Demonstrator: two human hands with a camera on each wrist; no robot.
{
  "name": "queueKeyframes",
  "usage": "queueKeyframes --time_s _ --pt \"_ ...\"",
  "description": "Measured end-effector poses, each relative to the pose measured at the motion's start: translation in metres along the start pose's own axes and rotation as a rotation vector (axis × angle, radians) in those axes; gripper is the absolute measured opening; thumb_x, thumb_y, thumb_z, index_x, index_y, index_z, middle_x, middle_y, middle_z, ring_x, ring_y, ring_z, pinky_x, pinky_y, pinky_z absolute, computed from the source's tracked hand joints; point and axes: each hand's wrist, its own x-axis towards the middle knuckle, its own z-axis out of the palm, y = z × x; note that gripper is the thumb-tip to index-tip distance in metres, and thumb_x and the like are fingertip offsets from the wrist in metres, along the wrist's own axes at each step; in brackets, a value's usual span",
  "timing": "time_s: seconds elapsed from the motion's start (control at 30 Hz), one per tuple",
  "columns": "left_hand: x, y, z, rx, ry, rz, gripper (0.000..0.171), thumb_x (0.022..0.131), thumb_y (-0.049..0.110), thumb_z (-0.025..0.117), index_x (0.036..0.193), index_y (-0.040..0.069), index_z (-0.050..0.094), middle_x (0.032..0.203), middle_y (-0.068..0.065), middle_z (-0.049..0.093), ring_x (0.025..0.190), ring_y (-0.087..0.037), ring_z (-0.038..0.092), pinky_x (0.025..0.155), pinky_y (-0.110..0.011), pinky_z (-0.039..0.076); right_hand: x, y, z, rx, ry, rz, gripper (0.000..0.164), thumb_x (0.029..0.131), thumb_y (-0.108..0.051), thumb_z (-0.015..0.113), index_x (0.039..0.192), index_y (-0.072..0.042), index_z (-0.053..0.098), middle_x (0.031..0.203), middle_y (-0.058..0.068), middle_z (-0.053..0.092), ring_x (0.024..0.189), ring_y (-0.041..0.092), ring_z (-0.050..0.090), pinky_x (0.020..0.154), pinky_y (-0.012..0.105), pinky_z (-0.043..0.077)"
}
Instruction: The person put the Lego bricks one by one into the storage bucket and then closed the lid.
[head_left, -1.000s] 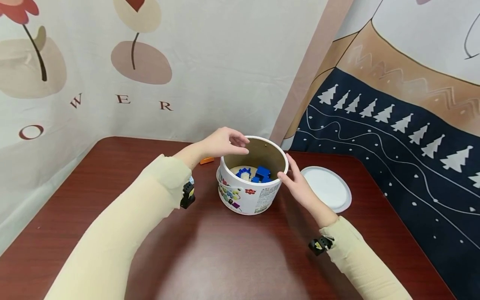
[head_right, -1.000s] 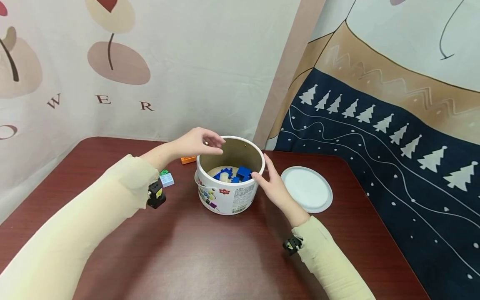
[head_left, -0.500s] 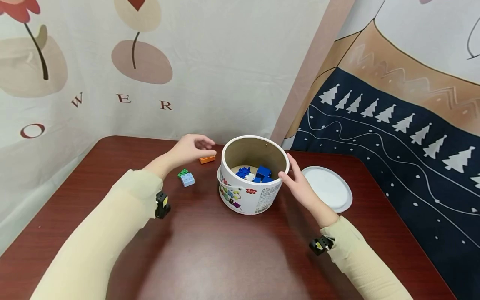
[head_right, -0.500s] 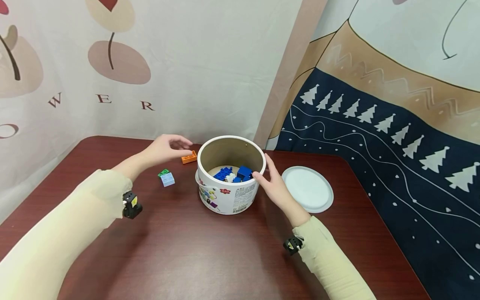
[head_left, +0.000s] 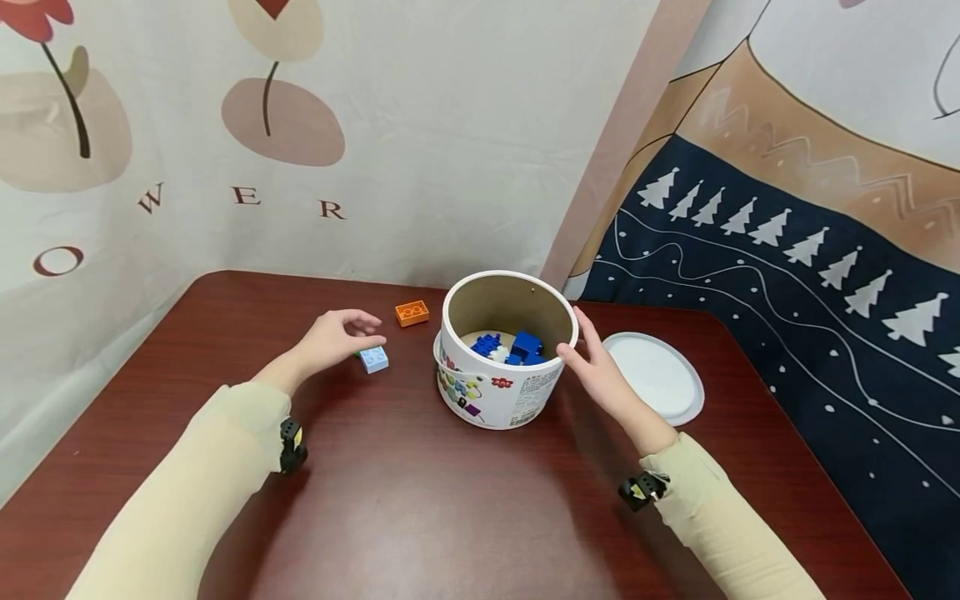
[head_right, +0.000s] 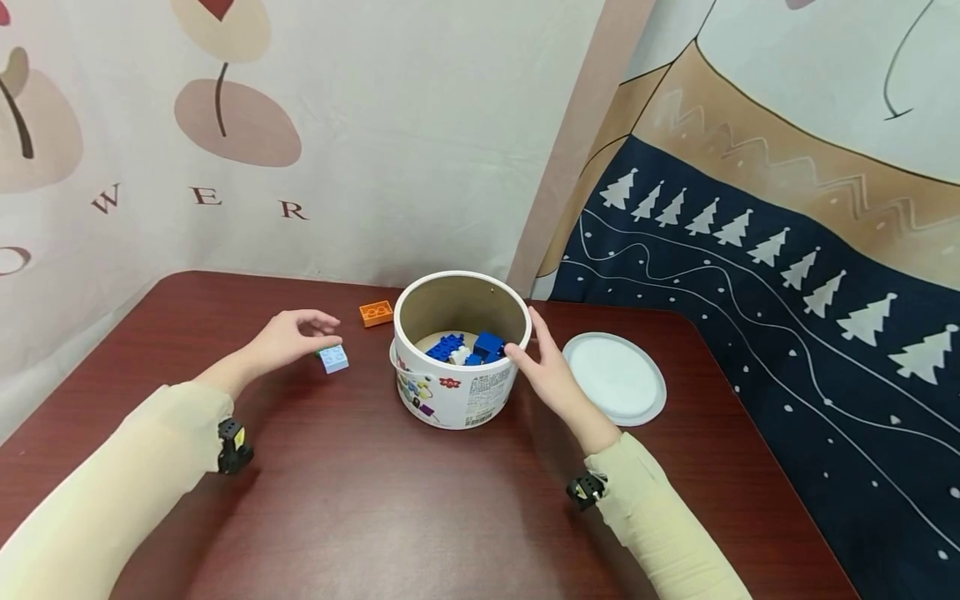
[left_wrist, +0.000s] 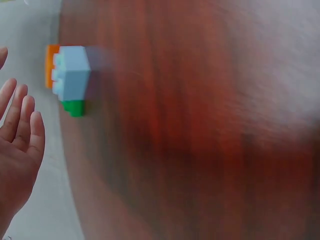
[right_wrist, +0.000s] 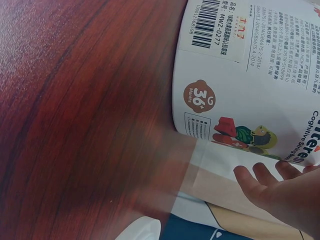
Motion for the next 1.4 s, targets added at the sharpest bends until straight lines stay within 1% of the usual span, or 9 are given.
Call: queueKeyframes --time_s 0.17,0.27,0.43,0.6,0.7,0.83,1.03,1.27,1.4 --pt "-0.006 -0.015 0.004 0.032 -0.016 -0.037 0.048 0.085 0.035 0.067 0.121 0.004 0.06 0.113 -0.016 0.062 0.097 -0.024 0.054 0.077 -0.028 0.044 0.0 0.0 0.0 -0.002 -0.002 -0.001 0.069 0.097 -0.023 0.048 0.151 -0.014 0.007 0.149 0.021 0.026 0.132 0.041 0.034 0.099 0.054 0.041" --pt "-0.009 -0.02 0.006 0.046 -0.029 -0.052 0.048 0.084 0.034 0.067 0.121 0.005 0.059 0.115 -0.016 0.061 0.098 -0.024 0.053 0.076 -0.028 0.045 0.0 -0.001 0.0 0.001 -0.002 -0.007 0.068 0.097 -0.023 0.048 0.151 -0.013 0.007 0.149 0.022 0.026 0.131 0.042 0.035 0.099 0.054 0.041" --pt "-0.011 -0.024 0.009 0.061 -0.038 -0.026 0.046 0.082 0.029 0.071 0.119 0.004 0.061 0.113 -0.016 0.063 0.092 -0.023 0.054 0.073 -0.027 0.045 -0.001 -0.002 -0.001 -0.003 0.0 -0.014 0.068 0.097 -0.021 0.048 0.151 -0.011 0.008 0.147 0.023 0.027 0.13 0.042 0.036 0.099 0.055 0.041" --pt "-0.014 -0.023 0.011 0.066 -0.033 -0.005 0.045 0.079 0.024 0.073 0.117 0.003 0.061 0.107 -0.015 0.063 0.088 -0.022 0.053 0.072 -0.028 0.044 0.0 -0.002 -0.001 0.001 -0.003 -0.013 0.068 0.097 -0.021 0.048 0.151 -0.012 0.008 0.147 0.023 0.028 0.131 0.042 0.036 0.1 0.055 0.04" --pt "-0.015 -0.024 0.012 0.066 -0.009 0.012 0.041 0.077 0.022 0.075 0.112 0.004 0.064 0.102 -0.013 0.063 0.087 -0.022 0.052 0.07 -0.027 0.044 0.0 -0.003 -0.001 -0.003 -0.004 -0.013 0.068 0.097 -0.021 0.047 0.151 -0.012 0.007 0.147 0.023 0.028 0.13 0.042 0.036 0.1 0.054 0.04" --pt "-0.014 -0.025 0.011 0.067 -0.006 0.011 0.036 0.078 0.022 0.073 0.109 0.006 0.066 0.103 -0.013 0.064 0.091 -0.024 0.053 0.073 -0.027 0.044 0.0 -0.003 0.0 -0.004 -0.004 -0.01 0.068 0.097 -0.021 0.047 0.151 -0.012 0.008 0.148 0.023 0.027 0.13 0.042 0.035 0.1 0.054 0.04" --pt "-0.012 -0.02 0.003 0.044 -0.034 -0.032 0.038 0.083 0.024 0.069 0.116 0.006 0.063 0.114 -0.017 0.062 0.099 -0.027 0.055 0.078 -0.029 0.045 -0.001 -0.003 0.0 0.002 -0.005 -0.003 0.068 0.097 -0.022 0.047 0.151 -0.011 0.008 0.148 0.022 0.026 0.131 0.042 0.035 0.1 0.054 0.041" --pt "-0.01 -0.013 -0.007 0.026 -0.004 -0.022 0.038 0.084 0.024 0.067 0.117 0.005 0.062 0.108 -0.017 0.064 0.096 -0.026 0.056 0.075 -0.026 0.044 -0.002 -0.005 0.0 -0.005 -0.003 0.004 0.068 0.097 -0.023 0.048 0.151 -0.011 0.007 0.148 0.022 0.027 0.13 0.042 0.036 0.099 0.055 0.041" --pt "-0.007 -0.007 -0.014 0.017 -0.003 -0.018 0.038 0.085 0.025 0.067 0.118 0.005 0.062 0.108 -0.017 0.063 0.095 -0.026 0.056 0.073 -0.024 0.046 -0.002 -0.004 0.0 -0.012 -0.003 0.007 0.068 0.097 -0.024 0.047 0.151 -0.012 0.007 0.147 0.023 0.027 0.13 0.042 0.036 0.1 0.054 0.041"
